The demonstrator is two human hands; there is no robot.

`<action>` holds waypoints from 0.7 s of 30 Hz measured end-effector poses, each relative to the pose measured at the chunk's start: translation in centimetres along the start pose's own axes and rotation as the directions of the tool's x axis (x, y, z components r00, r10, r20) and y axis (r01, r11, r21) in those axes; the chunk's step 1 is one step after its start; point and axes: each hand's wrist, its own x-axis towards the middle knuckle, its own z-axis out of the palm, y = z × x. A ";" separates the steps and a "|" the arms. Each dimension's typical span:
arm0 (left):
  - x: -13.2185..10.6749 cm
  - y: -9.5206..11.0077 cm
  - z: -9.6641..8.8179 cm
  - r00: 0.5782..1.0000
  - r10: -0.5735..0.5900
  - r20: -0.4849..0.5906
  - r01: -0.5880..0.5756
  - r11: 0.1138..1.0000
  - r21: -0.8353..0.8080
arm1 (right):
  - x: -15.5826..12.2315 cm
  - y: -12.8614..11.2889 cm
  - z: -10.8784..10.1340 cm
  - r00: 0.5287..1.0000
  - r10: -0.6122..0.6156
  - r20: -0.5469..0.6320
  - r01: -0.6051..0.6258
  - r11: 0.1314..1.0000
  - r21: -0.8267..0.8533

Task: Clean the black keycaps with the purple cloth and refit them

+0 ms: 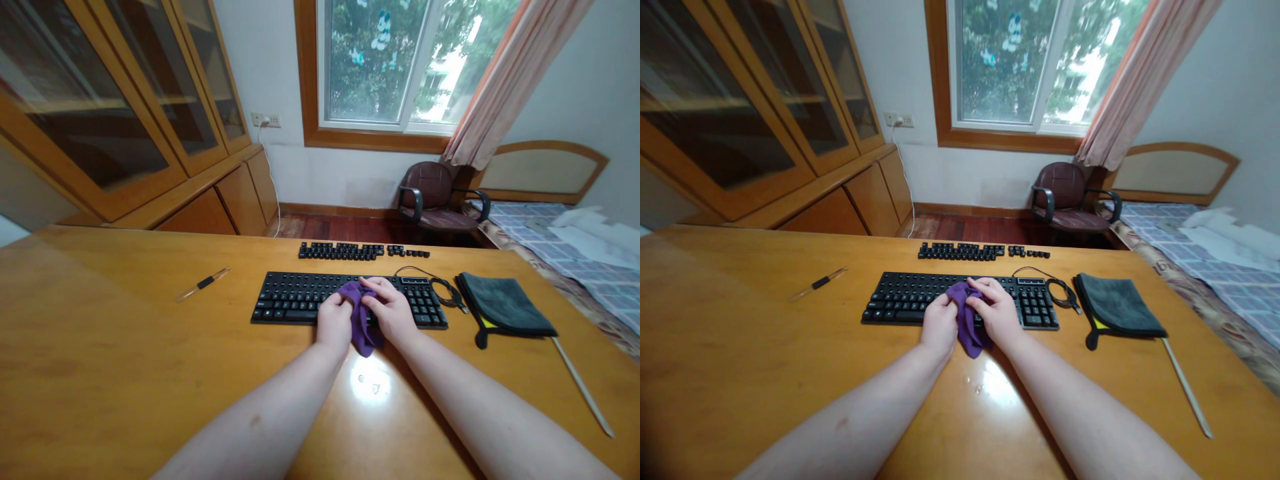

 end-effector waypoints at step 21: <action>0.0 0.1 0.1 0.998 0.055 0.035 -0.051 0.995 -0.091 | 0.7 0.4 -0.6 0.990 -0.054 0.128 0.061 0.997 -0.048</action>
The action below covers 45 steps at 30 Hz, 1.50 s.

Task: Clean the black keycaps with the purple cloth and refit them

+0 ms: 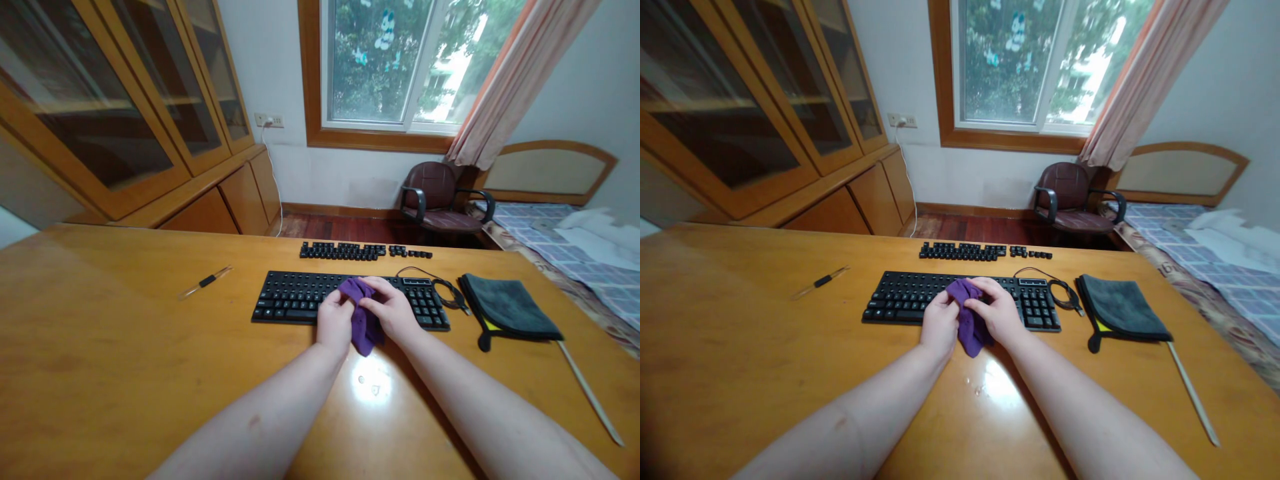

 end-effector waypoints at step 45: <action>0.1 0.2 0.4 0.999 0.048 0.019 -0.047 0.998 -0.052 | -0.3 0.0 0.2 0.964 0.265 -0.029 -0.226 0.870 0.439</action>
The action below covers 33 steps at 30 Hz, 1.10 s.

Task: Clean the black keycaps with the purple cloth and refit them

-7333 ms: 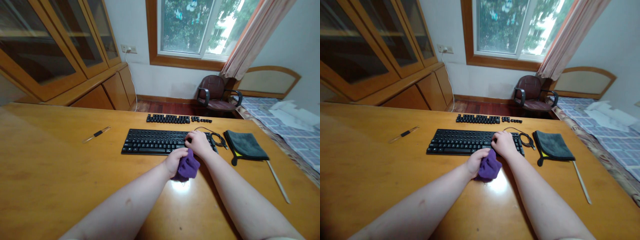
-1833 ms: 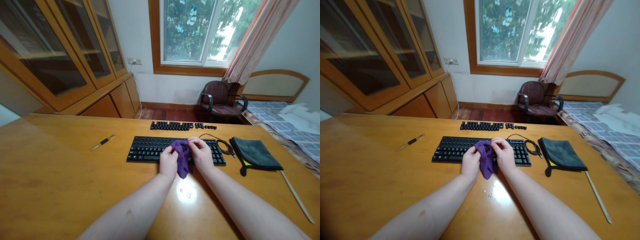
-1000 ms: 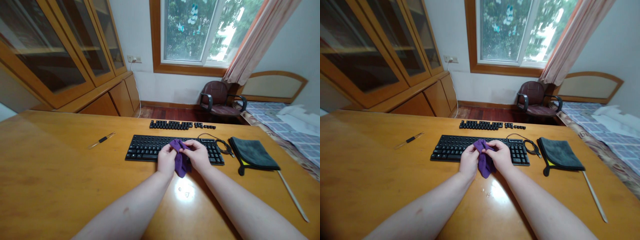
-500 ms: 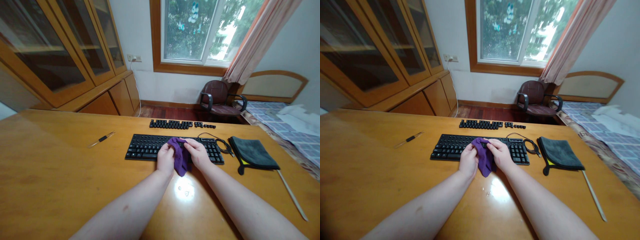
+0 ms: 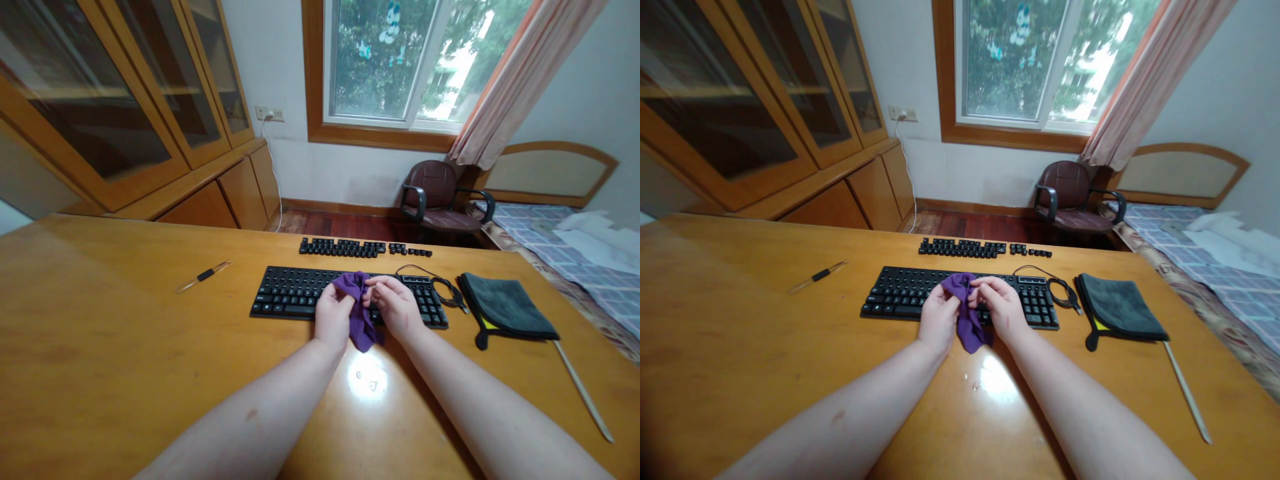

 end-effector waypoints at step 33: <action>-0.4 1.0 0.1 1.000 0.014 0.010 -0.016 0.988 0.153 | 0.1 -0.7 0.1 0.993 0.099 0.059 -0.095 0.993 -0.073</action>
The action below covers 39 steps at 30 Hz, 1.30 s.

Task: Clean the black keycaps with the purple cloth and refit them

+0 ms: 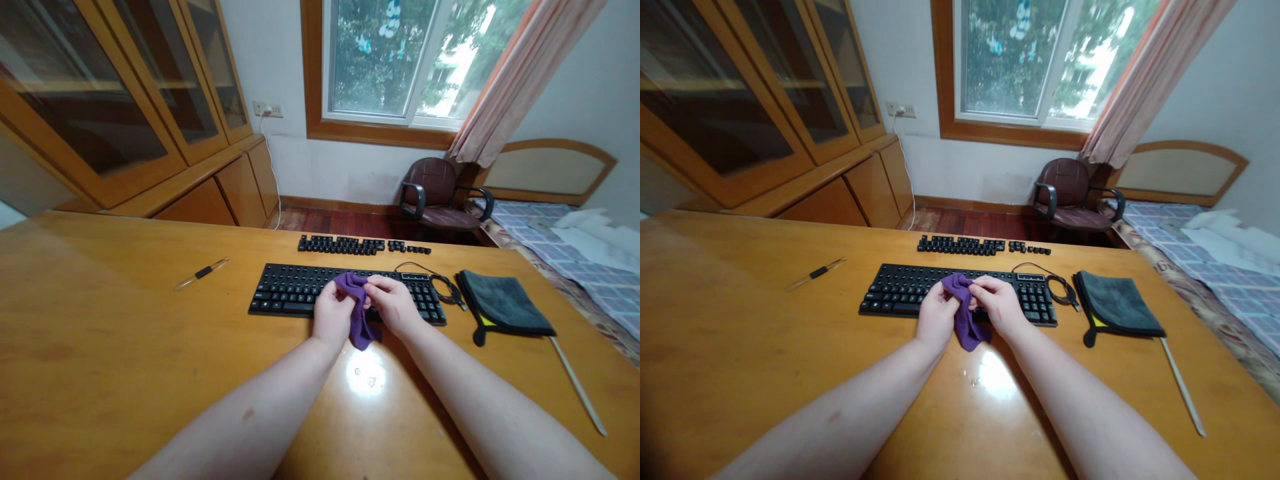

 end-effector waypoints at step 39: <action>0.1 -0.2 0.6 0.991 -0.132 0.014 0.129 0.934 -0.333 | 0.0 0.0 0.0 0.966 -0.182 -0.183 0.158 0.978 -0.134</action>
